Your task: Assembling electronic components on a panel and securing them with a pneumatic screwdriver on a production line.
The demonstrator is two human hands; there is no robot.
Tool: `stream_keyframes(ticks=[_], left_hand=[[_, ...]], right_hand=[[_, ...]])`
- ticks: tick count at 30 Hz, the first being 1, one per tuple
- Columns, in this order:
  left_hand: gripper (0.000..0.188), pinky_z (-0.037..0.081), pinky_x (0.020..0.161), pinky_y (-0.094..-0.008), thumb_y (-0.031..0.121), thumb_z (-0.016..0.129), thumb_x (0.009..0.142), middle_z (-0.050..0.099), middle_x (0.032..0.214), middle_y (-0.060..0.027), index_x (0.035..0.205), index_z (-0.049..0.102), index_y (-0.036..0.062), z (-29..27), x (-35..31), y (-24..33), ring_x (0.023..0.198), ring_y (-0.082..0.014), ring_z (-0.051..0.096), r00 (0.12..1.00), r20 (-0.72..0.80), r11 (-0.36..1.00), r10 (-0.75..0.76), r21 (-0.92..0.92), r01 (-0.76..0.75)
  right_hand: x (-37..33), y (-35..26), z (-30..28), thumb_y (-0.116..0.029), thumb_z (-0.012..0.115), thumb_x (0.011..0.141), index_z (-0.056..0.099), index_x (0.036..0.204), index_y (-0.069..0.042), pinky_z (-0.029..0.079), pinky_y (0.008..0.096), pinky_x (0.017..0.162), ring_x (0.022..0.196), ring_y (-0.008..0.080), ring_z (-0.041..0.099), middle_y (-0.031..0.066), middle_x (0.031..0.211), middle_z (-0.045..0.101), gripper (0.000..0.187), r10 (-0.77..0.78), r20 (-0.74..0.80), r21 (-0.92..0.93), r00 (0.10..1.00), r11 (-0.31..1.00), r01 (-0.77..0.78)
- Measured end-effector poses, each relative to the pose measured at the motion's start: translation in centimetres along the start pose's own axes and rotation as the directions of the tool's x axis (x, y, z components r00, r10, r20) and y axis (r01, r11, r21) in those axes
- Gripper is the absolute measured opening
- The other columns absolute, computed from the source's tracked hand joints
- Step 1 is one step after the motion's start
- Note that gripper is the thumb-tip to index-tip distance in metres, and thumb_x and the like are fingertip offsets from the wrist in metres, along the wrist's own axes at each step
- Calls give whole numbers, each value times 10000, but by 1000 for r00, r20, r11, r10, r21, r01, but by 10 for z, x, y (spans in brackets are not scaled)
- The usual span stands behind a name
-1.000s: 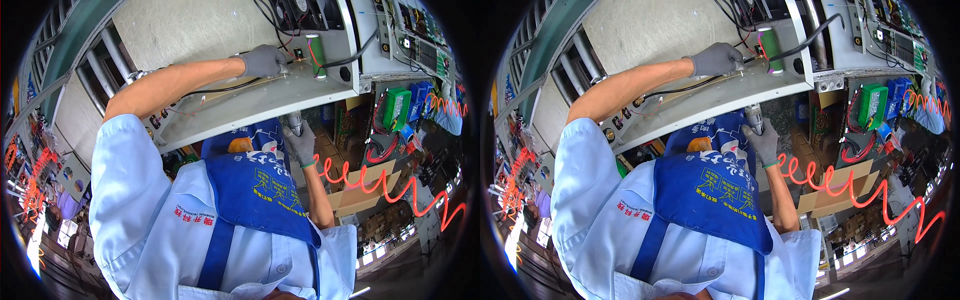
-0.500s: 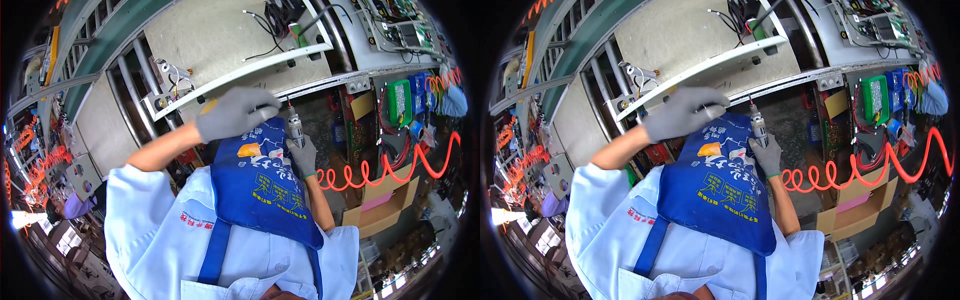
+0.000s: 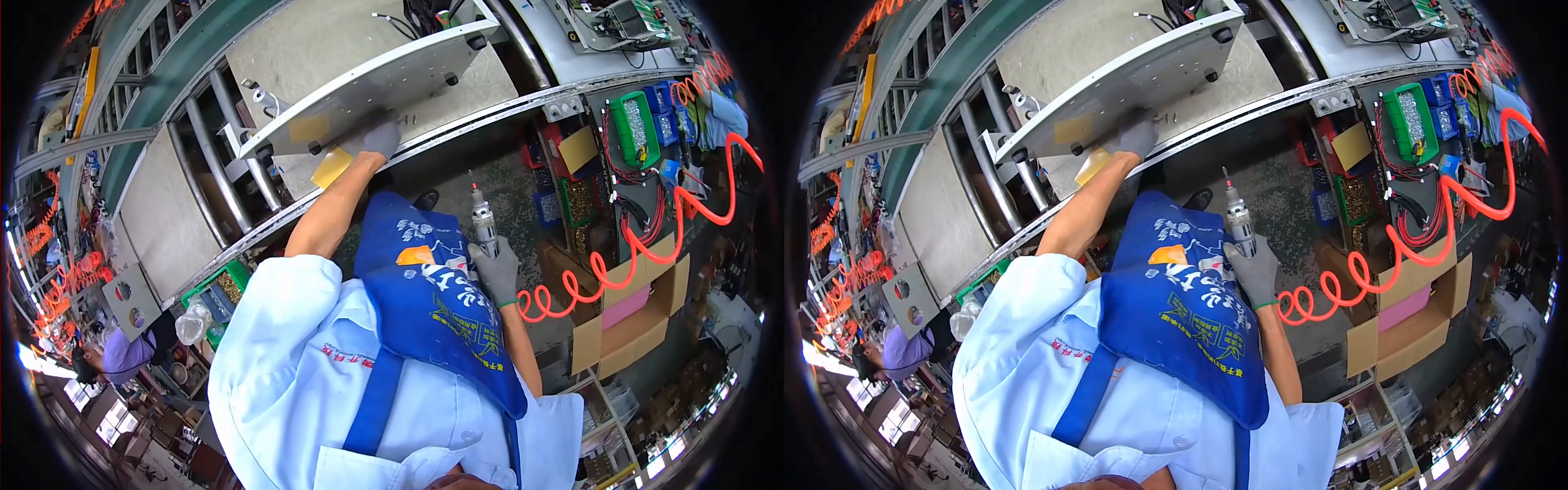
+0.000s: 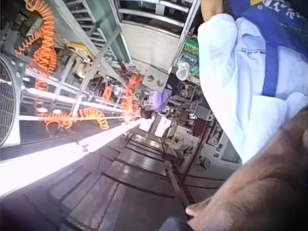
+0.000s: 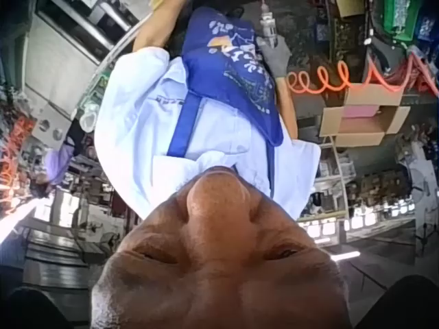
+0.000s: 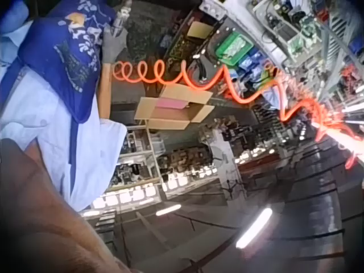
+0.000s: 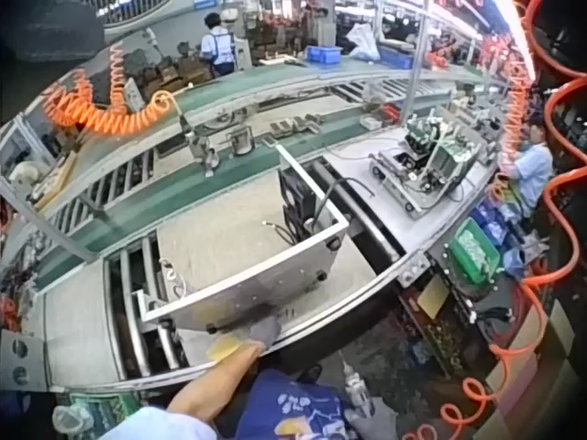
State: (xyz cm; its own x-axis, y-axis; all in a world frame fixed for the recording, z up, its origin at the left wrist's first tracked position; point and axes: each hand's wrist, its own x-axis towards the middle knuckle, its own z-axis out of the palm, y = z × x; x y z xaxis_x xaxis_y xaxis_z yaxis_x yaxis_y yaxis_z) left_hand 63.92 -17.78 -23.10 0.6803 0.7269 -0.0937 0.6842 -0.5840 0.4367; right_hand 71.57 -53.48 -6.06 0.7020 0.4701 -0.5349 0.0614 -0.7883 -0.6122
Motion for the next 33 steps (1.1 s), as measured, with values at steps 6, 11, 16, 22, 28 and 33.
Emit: stream_keyframes(ticks=[6,11,16,22,28,33], left_hand=[[255,519,869,-483,200,615,891,663,1075,-207,1104,704,92,-15,-67,-68,995,-395,649,970,-124,970,-208,-157,188],[247,525,861,-474,200,641,890,664,1054,-199,1117,710,131,-16,-83,-77,990,-385,652,977,-121,971,-173,-188,149],[241,528,821,-473,236,655,887,664,1028,-176,1102,713,142,-2,-59,-59,961,-376,651,988,-136,984,-79,-168,56],[163,521,795,-505,241,633,903,664,961,-186,990,687,114,16,-27,-55,903,-398,650,991,-131,1000,-20,-6,19],[190,527,671,-361,171,659,932,679,888,-109,1059,690,32,-25,-44,-11,759,-236,660,964,213,551,-161,-791,267],[200,486,568,-236,141,687,944,688,839,-61,1056,705,-24,-57,-59,37,667,-96,618,853,512,41,102,-859,511]], right_hand=[[-3,5,3,-357,809,770,663,1012,-2,534,394,721,757,243,689,148,834,708,453,40,-22,76,999,996,-38],[13,-12,12,-347,806,774,666,1017,5,527,381,733,769,227,677,140,846,702,450,6,67,27,998,1000,-8],[19,-34,21,-338,809,771,674,993,0,523,377,726,769,219,675,132,851,699,426,-20,121,95,992,995,9],[17,-52,28,-345,812,768,674,988,-4,523,364,734,777,212,675,124,854,698,429,3,145,81,989,997,-15],[9,-58,34,-358,808,770,670,1002,-12,531,386,746,797,245,691,137,863,694,439,32,124,67,992,997,-40],[13,-58,38,-332,804,774,677,1030,-11,539,351,716,770,178,683,116,862,707,430,-34,133,71,990,997,25]])
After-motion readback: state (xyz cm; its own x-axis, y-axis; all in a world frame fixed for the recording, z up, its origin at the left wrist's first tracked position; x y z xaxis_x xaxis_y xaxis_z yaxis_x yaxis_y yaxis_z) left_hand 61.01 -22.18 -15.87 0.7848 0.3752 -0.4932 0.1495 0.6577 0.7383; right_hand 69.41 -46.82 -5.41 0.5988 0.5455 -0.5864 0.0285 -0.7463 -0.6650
